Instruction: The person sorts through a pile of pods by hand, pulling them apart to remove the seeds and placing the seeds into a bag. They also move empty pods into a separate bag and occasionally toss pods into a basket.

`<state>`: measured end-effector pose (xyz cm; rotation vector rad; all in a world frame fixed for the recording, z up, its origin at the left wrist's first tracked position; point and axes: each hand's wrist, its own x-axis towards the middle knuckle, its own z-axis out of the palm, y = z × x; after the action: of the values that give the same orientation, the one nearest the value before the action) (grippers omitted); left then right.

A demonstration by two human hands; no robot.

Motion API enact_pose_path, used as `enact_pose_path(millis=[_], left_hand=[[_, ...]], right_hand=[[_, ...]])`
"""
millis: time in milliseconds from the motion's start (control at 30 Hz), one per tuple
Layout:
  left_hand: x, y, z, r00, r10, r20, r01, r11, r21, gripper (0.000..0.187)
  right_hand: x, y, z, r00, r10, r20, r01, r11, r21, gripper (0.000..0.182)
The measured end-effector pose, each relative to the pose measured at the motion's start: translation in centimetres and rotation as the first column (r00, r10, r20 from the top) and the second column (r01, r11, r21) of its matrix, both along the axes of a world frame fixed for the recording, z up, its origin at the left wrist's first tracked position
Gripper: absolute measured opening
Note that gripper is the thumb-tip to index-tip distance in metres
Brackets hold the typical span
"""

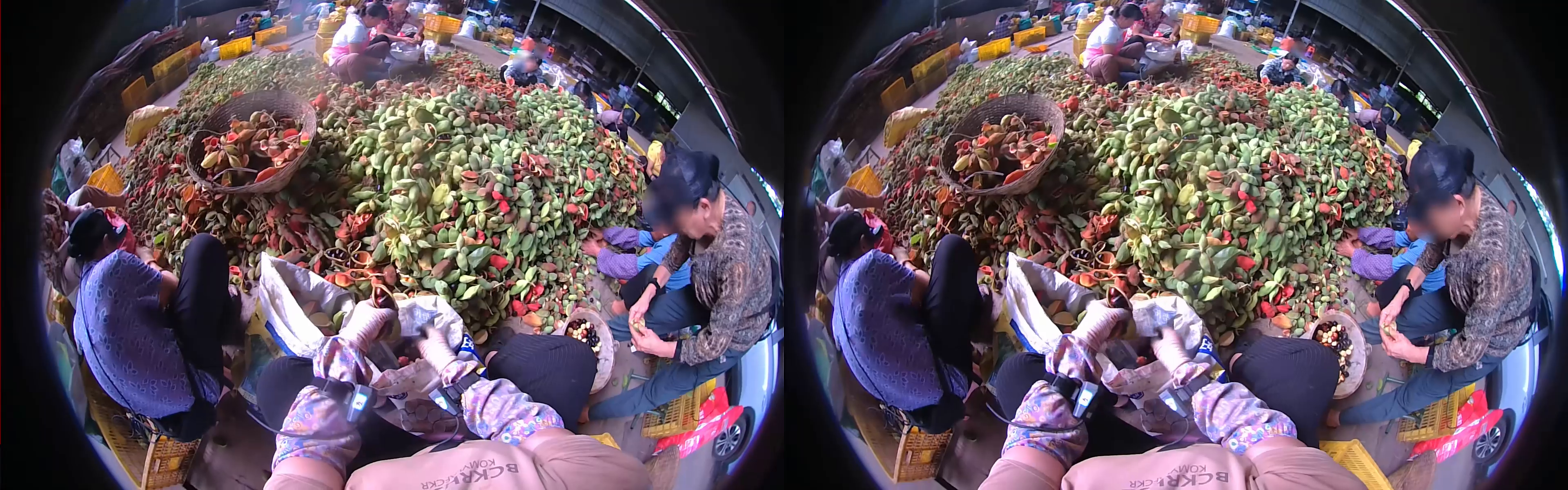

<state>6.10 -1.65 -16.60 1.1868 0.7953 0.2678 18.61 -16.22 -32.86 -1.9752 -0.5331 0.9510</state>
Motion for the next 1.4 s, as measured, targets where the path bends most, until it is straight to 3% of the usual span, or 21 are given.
enact_pose_path(millis=[67,100,133,200,267,333,367,400,433,467,600,667,733,800,867,967,1000,1067,1133,1367,1400], left_hand=[[-0.3,1.2,-1.3,0.970,-0.169,-0.174,0.190,0.976,0.110,0.017],[0.2,1.2,-2.3,0.944,-0.297,-0.145,0.330,0.870,0.366,0.017],[0.5,1.0,-2.9,0.894,-0.421,-0.150,0.421,0.683,0.597,0.016],[0.6,-0.7,1.0,0.865,-0.471,-0.173,0.405,0.451,0.795,0.024],[0.3,-1.6,0.7,0.850,-0.239,-0.469,0.526,0.441,0.728,0.027],[0.1,-2.9,1.8,0.938,0.212,-0.276,0.192,0.344,0.919,0.025],[0.0,-3.0,2.8,0.953,0.207,-0.220,0.125,0.394,0.911,0.026],[-0.3,-2.8,4.7,0.946,0.063,-0.318,0.170,0.738,0.653,0.029],[-0.6,-2.3,3.4,0.979,-0.033,-0.201,0.104,0.928,0.358,0.035],[-0.7,-2.0,1.2,0.995,-0.079,-0.057,0.079,0.997,0.003,0.041],[1.7,-2.1,-4.2,0.976,0.171,0.134,-0.150,0.977,-0.148,0.052],[1.4,-1.6,-3.3,0.970,0.014,0.241,0.027,0.986,-0.165,0.052],[0.5,-1.7,-0.6,0.981,-0.064,0.181,0.083,0.992,-0.096,0.042],[0.1,-2.9,4.0,0.993,-0.105,0.056,0.104,0.994,0.025,0.037],[0.4,-3.1,3.3,0.994,-0.108,0.002,0.108,0.989,0.103,0.030],[0.9,-3.5,1.2,0.992,-0.086,0.089,0.070,0.983,0.169,0.027],[0.9,-3.8,1.3,0.990,-0.076,0.116,0.050,0.977,0.209,0.027],[1.2,-3.8,-0.4,0.999,-0.039,-0.022,0.043,0.947,0.319,0.029],[0.7,-5.1,3.2,1.000,-0.004,-0.010,0.008,0.879,0.477,0.039],[0.7,-5.5,2.8,0.988,-0.028,-0.149,0.133,0.628,0.767,0.051],[0.7,-5.3,2.2,0.981,-0.016,-0.192,0.159,0.633,0.758,0.051]], right_hand=[[3.3,1.2,-1.1,0.983,-0.167,-0.073,0.174,0.745,0.644,0.044],[1.5,1.3,6.6,0.948,-0.081,0.307,-0.115,0.815,0.568,0.048],[-0.6,1.5,15.5,0.770,-0.033,0.638,-0.325,0.839,0.436,0.052],[-0.5,1.7,17.3,0.808,0.318,0.496,-0.499,0.817,0.289,0.054],[-0.3,1.5,19.1,0.937,0.325,0.126,-0.345,0.917,0.201,0.044],[2.4,1.9,11.1,0.995,0.018,0.094,-0.055,0.908,0.415,0.029],[1.5,0.8,13.6,0.924,-0.072,-0.376,0.257,0.844,0.471,0.022],[2.3,0.6,11.7,0.895,-0.163,-0.416,0.372,0.787,0.492,0.025],[2.1,0.5,11.8,0.835,-0.162,-0.526,0.471,0.703,0.532,0.027],[1.8,0.2,11.9,0.765,-0.147,-0.627,0.568,0.612,0.550,0.029],[0.5,0.4,12.0,0.574,0.008,-0.819,0.659,0.590,0.467,0.030],[-1.3,0.1,14.7,0.843,0.067,-0.534,0.387,0.614,0.688,0.034],[-0.6,-0.4,11.9,0.979,0.031,-0.203,0.074,0.870,0.488,0.041],[-0.3,0.2,10.5,0.954,0.184,-0.235,0.011,0.765,0.643,0.042],[1.2,0.1,4.2,0.859,0.184,-0.478,0.198,0.742,0.641,0.035],[-0.9,-0.4,13.9,0.948,0.225,-0.227,-0.081,0.857,0.509,0.030],[-0.8,0.0,12.8,0.918,0.231,-0.321,-0.028,0.848,0.529,0.027],[0.5,1.4,5.7,0.982,0.150,-0.117,-0.047,0.787,0.615,0.029],[0.6,0.9,4.9,0.990,0.130,-0.054,-0.098,0.910,0.403,0.031],[0.4,3.1,3.3,0.999,-0.004,0.049,-0.011,0.956,0.294,0.034],[0.3,2.4,4.0,0.960,0.109,0.258,-0.148,0.980,0.134,0.037]])
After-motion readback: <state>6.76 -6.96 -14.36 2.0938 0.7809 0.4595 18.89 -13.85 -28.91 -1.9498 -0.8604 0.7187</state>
